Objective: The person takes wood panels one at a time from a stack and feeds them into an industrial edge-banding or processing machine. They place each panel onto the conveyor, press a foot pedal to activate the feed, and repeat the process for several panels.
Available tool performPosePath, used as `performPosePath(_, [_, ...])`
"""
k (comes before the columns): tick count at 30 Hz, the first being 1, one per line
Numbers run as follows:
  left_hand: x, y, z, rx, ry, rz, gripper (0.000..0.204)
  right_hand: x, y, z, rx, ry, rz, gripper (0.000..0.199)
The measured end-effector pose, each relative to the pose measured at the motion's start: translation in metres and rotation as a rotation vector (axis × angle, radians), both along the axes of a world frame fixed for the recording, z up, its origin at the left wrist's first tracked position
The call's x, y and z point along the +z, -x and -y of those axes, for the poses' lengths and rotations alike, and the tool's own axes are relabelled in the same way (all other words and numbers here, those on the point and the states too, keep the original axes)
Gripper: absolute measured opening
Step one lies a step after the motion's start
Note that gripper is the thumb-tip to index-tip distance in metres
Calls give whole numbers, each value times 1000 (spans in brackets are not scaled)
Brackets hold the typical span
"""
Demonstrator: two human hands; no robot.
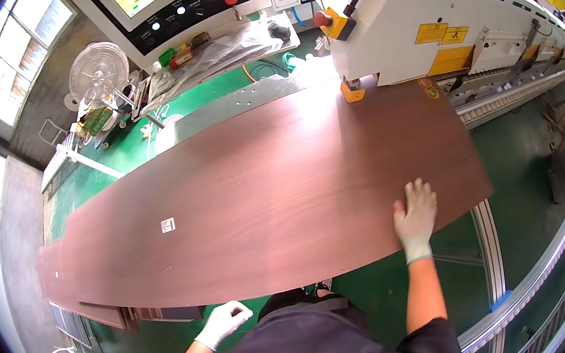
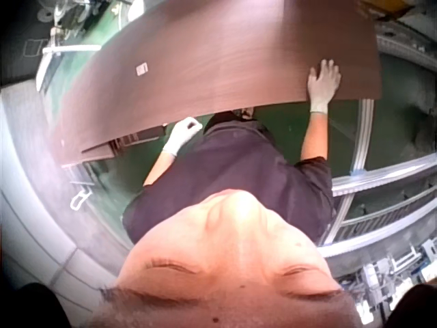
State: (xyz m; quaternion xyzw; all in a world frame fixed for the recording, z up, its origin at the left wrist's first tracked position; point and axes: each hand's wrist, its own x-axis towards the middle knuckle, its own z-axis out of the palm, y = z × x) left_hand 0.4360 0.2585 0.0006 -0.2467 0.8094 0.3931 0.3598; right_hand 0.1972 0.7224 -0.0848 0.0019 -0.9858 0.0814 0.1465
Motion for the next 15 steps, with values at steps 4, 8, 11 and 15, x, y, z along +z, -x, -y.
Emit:
performPosePath(4, [26, -13, 41, -559, 645, -525, 76, 17, -78, 72, 173, 191, 45, 54])
performPosePath(8, [-25, -9, 104, -756, 985, -228, 110, 4, -92, 85, 145, 185, -114, 46])
performPosePath(11, [-10, 23, 79, -639, 798, -200, 115, -16, -74, 63, 117, 218, -314, 36])
performPosePath(15, [-16, 35, 45, -626, 732, -220, 115, -18, -58, 22, 159, 210, -409, 40])
